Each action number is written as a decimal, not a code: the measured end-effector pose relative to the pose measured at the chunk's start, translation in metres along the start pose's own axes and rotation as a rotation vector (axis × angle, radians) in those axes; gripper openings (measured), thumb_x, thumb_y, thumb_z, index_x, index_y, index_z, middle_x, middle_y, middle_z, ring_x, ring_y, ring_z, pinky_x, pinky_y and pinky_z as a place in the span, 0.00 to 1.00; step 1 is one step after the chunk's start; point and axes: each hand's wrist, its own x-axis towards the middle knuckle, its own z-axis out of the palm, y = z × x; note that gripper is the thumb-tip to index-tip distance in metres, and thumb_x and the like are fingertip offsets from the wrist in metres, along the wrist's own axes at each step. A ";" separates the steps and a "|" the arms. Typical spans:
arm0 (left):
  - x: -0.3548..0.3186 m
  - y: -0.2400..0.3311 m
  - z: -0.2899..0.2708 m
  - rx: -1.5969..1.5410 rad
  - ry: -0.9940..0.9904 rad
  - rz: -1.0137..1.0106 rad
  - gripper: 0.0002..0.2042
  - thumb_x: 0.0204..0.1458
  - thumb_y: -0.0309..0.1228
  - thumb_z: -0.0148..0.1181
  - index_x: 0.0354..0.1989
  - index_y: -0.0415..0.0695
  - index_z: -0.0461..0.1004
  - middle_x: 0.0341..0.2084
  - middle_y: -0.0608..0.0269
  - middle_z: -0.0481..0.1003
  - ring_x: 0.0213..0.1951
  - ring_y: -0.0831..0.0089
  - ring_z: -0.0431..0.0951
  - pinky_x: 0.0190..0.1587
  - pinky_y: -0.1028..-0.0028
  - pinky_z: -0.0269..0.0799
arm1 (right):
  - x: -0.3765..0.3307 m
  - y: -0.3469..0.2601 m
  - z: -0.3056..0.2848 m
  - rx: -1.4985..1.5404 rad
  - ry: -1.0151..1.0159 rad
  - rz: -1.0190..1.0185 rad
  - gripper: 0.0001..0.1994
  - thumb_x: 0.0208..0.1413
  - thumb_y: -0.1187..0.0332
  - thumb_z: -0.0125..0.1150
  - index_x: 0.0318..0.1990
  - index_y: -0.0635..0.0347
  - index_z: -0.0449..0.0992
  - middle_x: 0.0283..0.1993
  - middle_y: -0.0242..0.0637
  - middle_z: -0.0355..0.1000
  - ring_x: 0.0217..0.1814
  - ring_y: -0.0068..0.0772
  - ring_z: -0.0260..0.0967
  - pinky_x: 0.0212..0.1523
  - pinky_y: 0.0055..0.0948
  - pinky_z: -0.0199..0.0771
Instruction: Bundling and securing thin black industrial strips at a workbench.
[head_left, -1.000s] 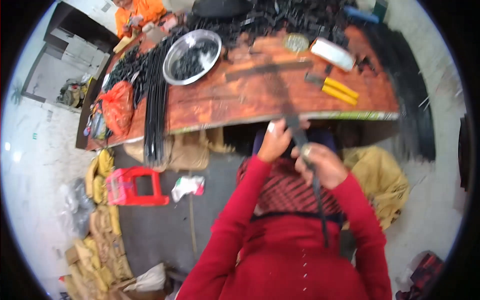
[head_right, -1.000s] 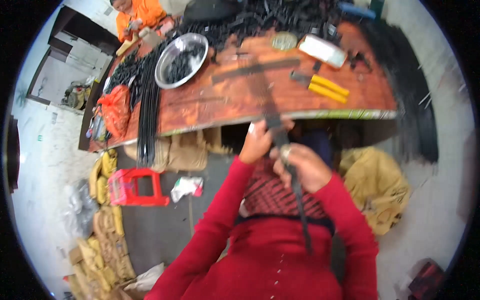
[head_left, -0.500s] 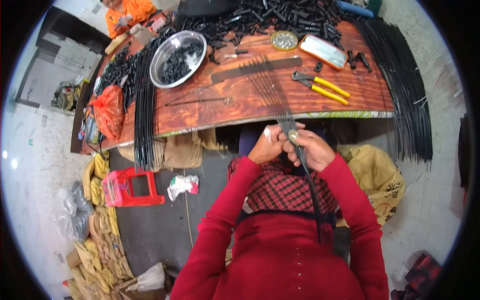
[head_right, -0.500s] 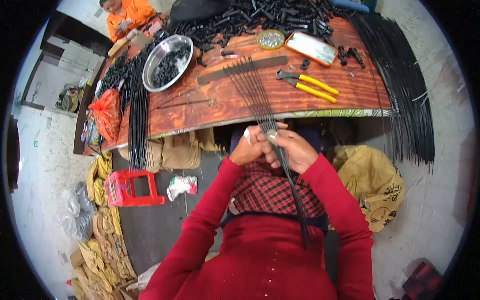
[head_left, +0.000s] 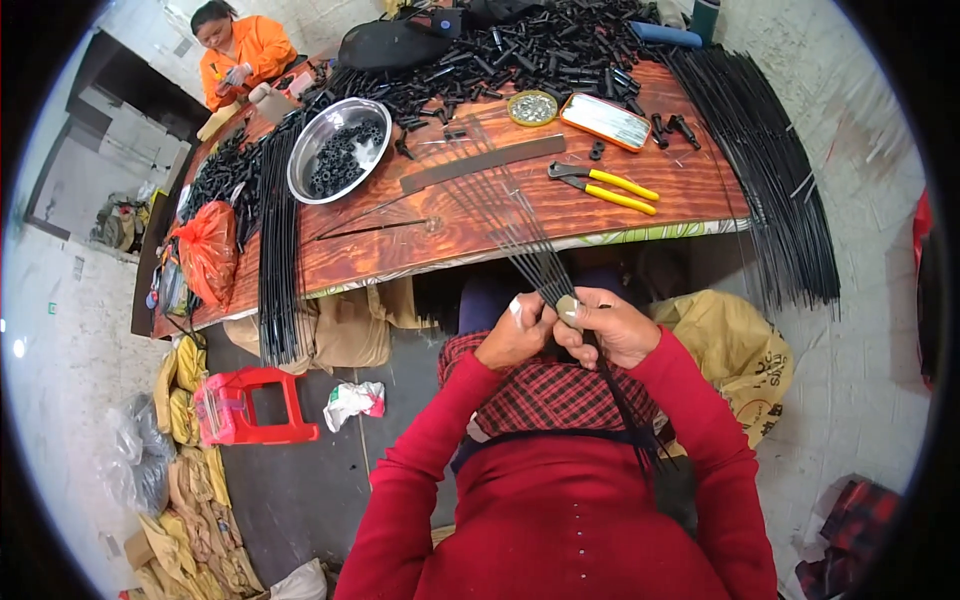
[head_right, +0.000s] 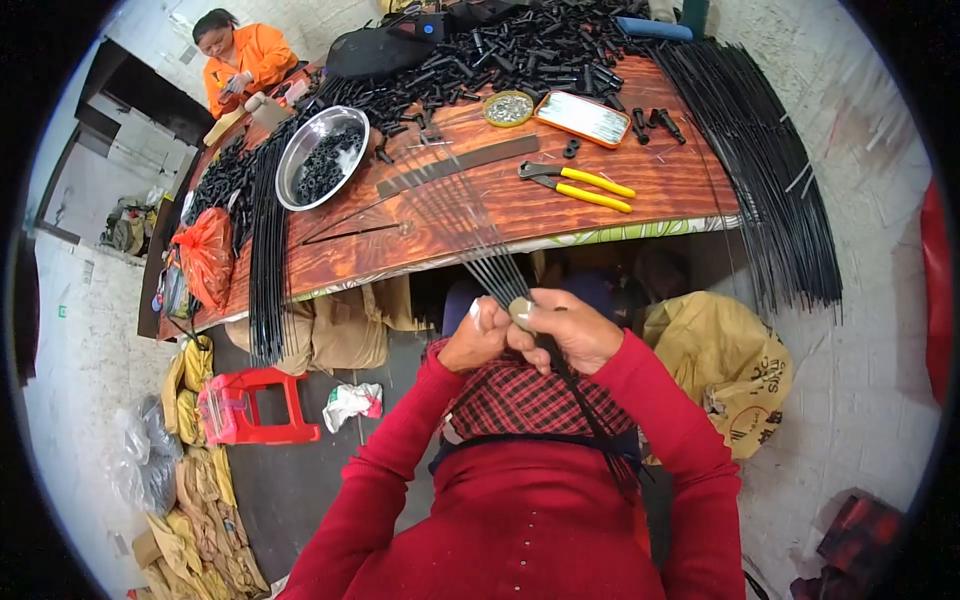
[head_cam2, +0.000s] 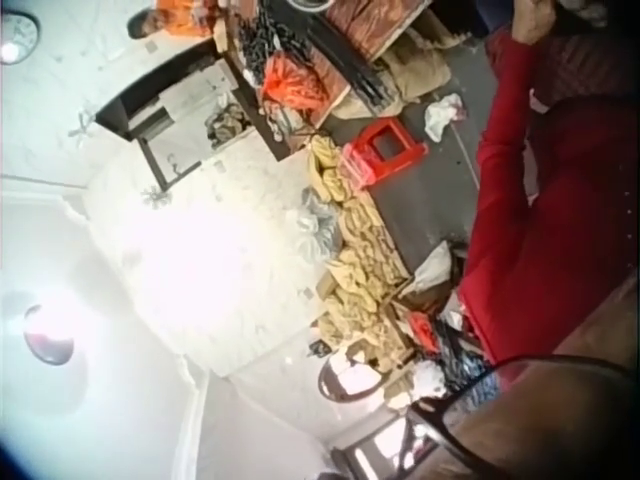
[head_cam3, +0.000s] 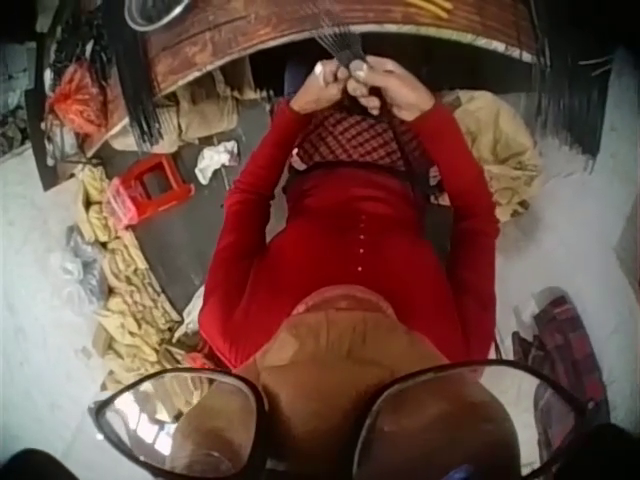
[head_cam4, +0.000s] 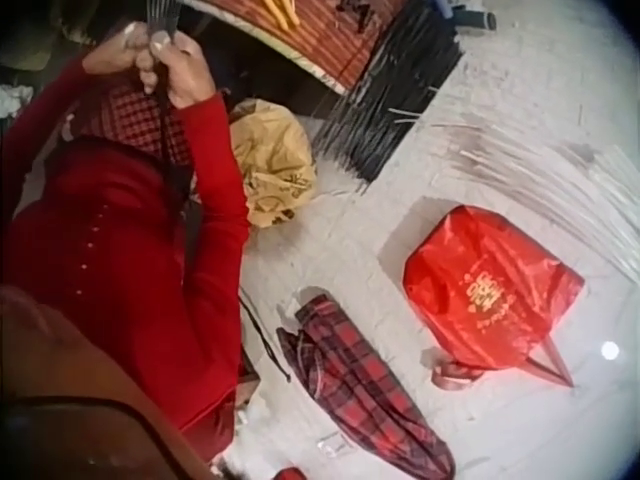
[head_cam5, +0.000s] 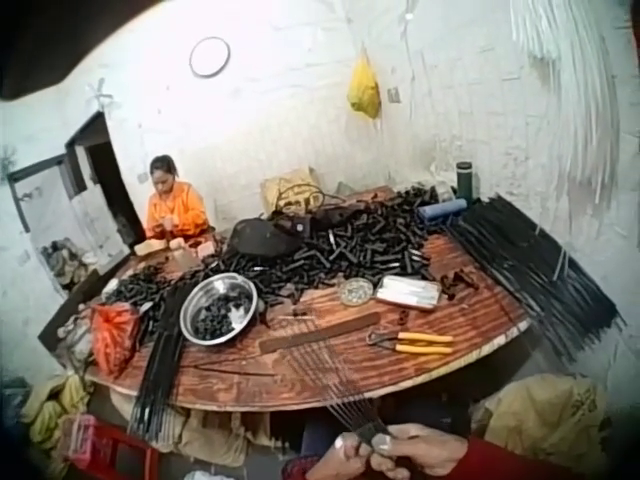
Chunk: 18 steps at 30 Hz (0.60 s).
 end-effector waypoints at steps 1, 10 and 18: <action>-0.003 -0.035 -0.007 0.058 -0.014 0.054 0.08 0.55 0.20 0.52 0.23 0.35 0.66 0.15 0.62 0.63 0.19 0.75 0.57 0.23 0.68 0.57 | 0.001 0.002 0.003 -0.017 -0.047 0.004 0.11 0.67 0.59 0.54 0.45 0.57 0.69 0.28 0.29 0.66 0.20 0.17 0.59 0.20 0.20 0.64; -0.002 0.038 -0.008 0.299 -0.128 0.144 0.05 0.55 0.20 0.55 0.39 0.37 0.72 0.24 0.51 0.73 0.27 0.62 0.75 0.33 0.66 0.71 | -0.014 -0.036 0.022 0.029 -0.039 -0.069 0.18 0.67 0.56 0.54 0.48 0.65 0.70 0.25 0.32 0.65 0.16 0.18 0.59 0.17 0.20 0.63; 0.087 0.106 -0.104 0.941 0.041 0.593 0.10 0.46 0.20 0.60 0.39 0.38 0.77 0.40 0.55 0.79 0.45 0.60 0.79 0.48 0.65 0.74 | 0.018 -0.085 0.067 -0.252 -0.090 -0.299 0.14 0.70 0.61 0.45 0.45 0.66 0.69 0.24 0.30 0.64 0.17 0.18 0.59 0.20 0.17 0.61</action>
